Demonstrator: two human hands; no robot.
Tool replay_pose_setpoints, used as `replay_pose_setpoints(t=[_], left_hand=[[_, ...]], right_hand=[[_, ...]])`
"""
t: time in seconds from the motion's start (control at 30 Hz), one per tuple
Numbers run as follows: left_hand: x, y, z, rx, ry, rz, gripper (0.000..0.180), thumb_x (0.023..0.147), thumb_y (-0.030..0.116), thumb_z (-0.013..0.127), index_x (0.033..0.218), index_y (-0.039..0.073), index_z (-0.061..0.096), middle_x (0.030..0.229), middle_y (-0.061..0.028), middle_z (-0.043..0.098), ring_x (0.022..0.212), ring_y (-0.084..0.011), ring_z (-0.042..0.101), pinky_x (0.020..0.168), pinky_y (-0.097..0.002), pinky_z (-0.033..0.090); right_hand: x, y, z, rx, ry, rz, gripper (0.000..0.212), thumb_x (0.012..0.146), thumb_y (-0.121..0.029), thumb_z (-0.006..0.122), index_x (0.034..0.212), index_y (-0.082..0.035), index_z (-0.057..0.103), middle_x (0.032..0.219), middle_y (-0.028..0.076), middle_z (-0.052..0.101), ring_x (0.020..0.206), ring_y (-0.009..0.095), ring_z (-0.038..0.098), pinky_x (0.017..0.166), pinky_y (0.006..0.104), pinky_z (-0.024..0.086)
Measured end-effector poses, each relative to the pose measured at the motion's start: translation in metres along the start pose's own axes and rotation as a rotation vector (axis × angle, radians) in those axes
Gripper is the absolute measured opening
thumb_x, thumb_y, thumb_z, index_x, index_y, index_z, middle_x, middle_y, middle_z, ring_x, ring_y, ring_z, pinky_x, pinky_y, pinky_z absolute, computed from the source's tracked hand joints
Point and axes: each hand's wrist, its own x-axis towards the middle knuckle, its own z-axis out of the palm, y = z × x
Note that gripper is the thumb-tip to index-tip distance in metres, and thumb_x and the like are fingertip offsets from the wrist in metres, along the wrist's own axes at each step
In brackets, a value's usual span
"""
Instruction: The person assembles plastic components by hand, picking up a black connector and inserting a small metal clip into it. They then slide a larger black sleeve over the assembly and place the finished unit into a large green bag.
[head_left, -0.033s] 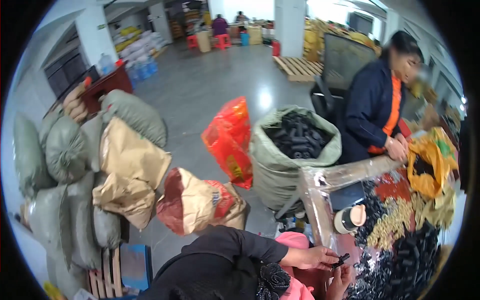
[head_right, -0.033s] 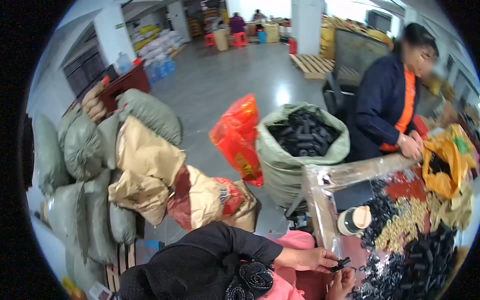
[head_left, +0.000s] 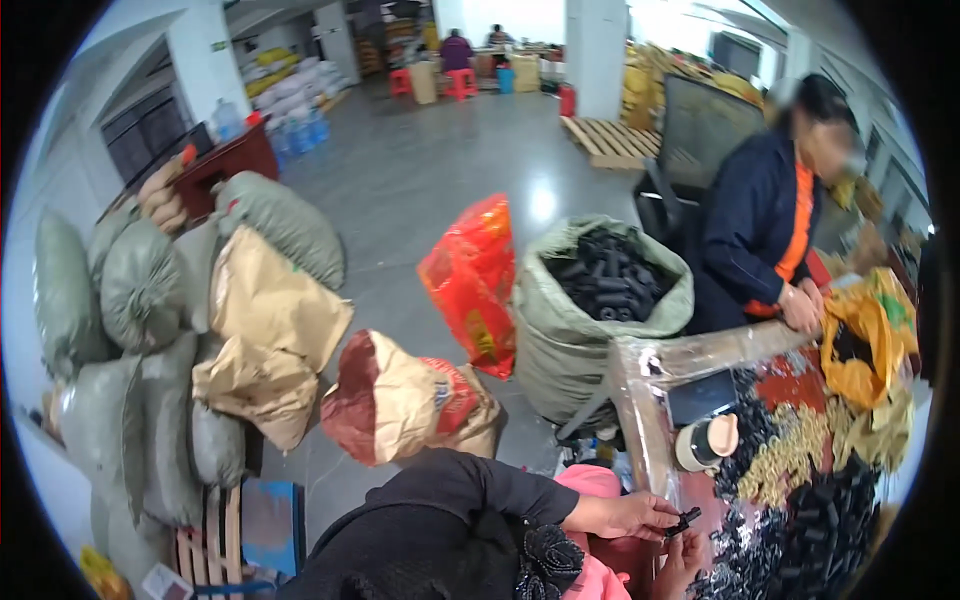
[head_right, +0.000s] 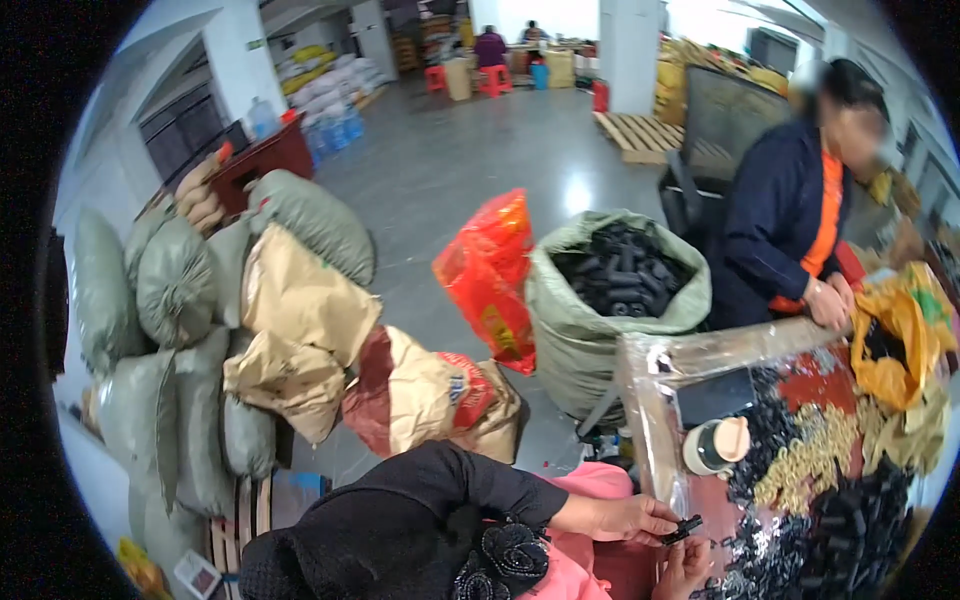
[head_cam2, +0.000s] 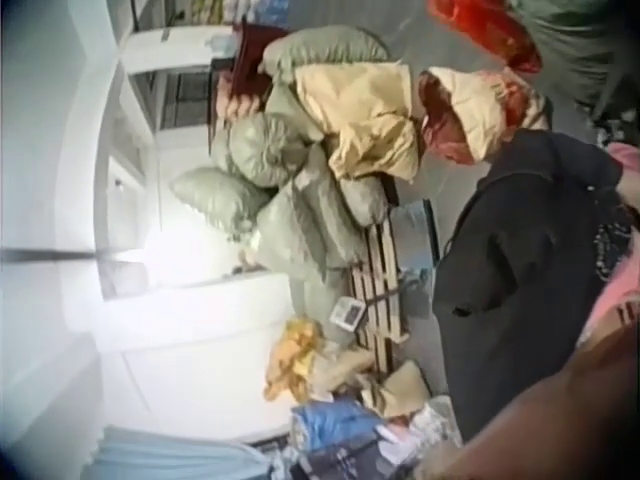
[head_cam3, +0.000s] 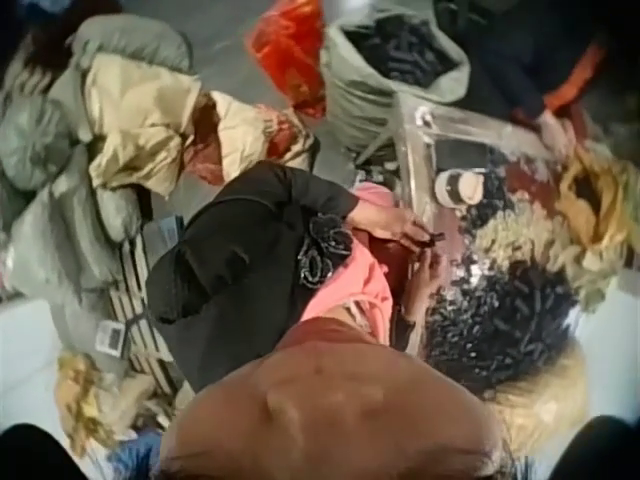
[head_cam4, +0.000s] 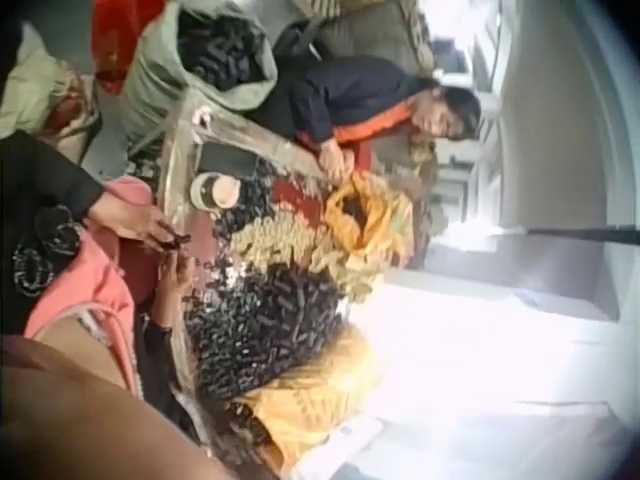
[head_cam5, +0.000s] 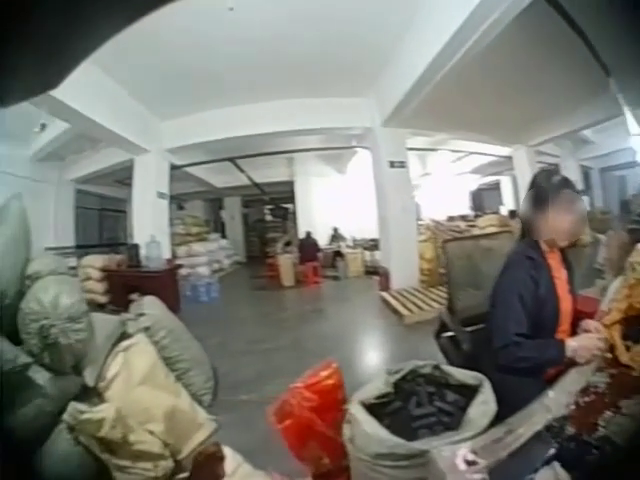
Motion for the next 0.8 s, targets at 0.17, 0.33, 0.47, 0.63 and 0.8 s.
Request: replay_pose_setpoints(t=[0.17,0.33,0.47,0.63,0.8], left_hand=[[-0.040,0.006,-0.005,-0.017,0.091,0.158,0.024,0.080,0.015,0.056,0.101,0.005,0.051,0.092,0.0009,0.055,0.089,-0.0102,0.052,0.078,-0.0245,0.045],[-0.080,0.016,-0.003,0.019,0.181,0.294,0.024,0.079,0.016,0.057,0.100,0.005,0.052,0.092,0.0006,0.055,0.089,-0.0102,0.052,0.077,-0.0255,0.045],[-0.105,0.024,-0.001,0.047,0.201,0.362,0.023,0.078,0.017,0.058,0.097,0.006,0.053,0.091,0.0006,0.055,0.088,-0.0101,0.052,0.078,-0.0257,0.045],[-0.126,0.025,-0.010,0.068,0.200,0.441,0.019,0.078,0.017,0.058,0.094,0.008,0.054,0.088,0.0018,0.056,0.087,-0.0101,0.052,0.078,-0.0248,0.044],[-0.144,0.027,-0.010,0.103,0.172,0.501,0.017,0.076,0.020,0.061,0.090,0.010,0.057,0.085,0.0038,0.056,0.083,-0.0081,0.052,0.076,-0.0244,0.043]], right_hand=[[0.011,0.011,0.024,-0.512,-0.015,-0.421,0.014,0.082,-0.013,0.051,0.090,-0.001,0.050,0.078,0.008,0.053,0.066,0.013,0.048,0.058,0.0254,0.041],[0.005,-0.005,0.056,-0.609,-0.104,-0.499,0.015,0.082,-0.013,0.051,0.089,0.001,0.050,0.078,0.012,0.053,0.068,0.018,0.052,0.061,0.0272,0.043],[-0.006,-0.034,0.078,-0.551,-0.175,-0.437,0.016,0.081,-0.012,0.049,0.089,0.002,0.051,0.079,0.013,0.054,0.068,0.022,0.054,0.060,0.0293,0.043],[-0.027,-0.068,0.100,-0.586,-0.332,-0.494,0.018,0.082,-0.013,0.048,0.089,0.002,0.052,0.077,0.011,0.055,0.067,0.021,0.055,0.058,0.0291,0.043],[-0.043,-0.076,0.114,-0.445,-0.403,-0.357,0.018,0.082,-0.015,0.048,0.089,0.000,0.052,0.072,0.009,0.055,0.066,0.018,0.054,0.057,0.0268,0.042]])
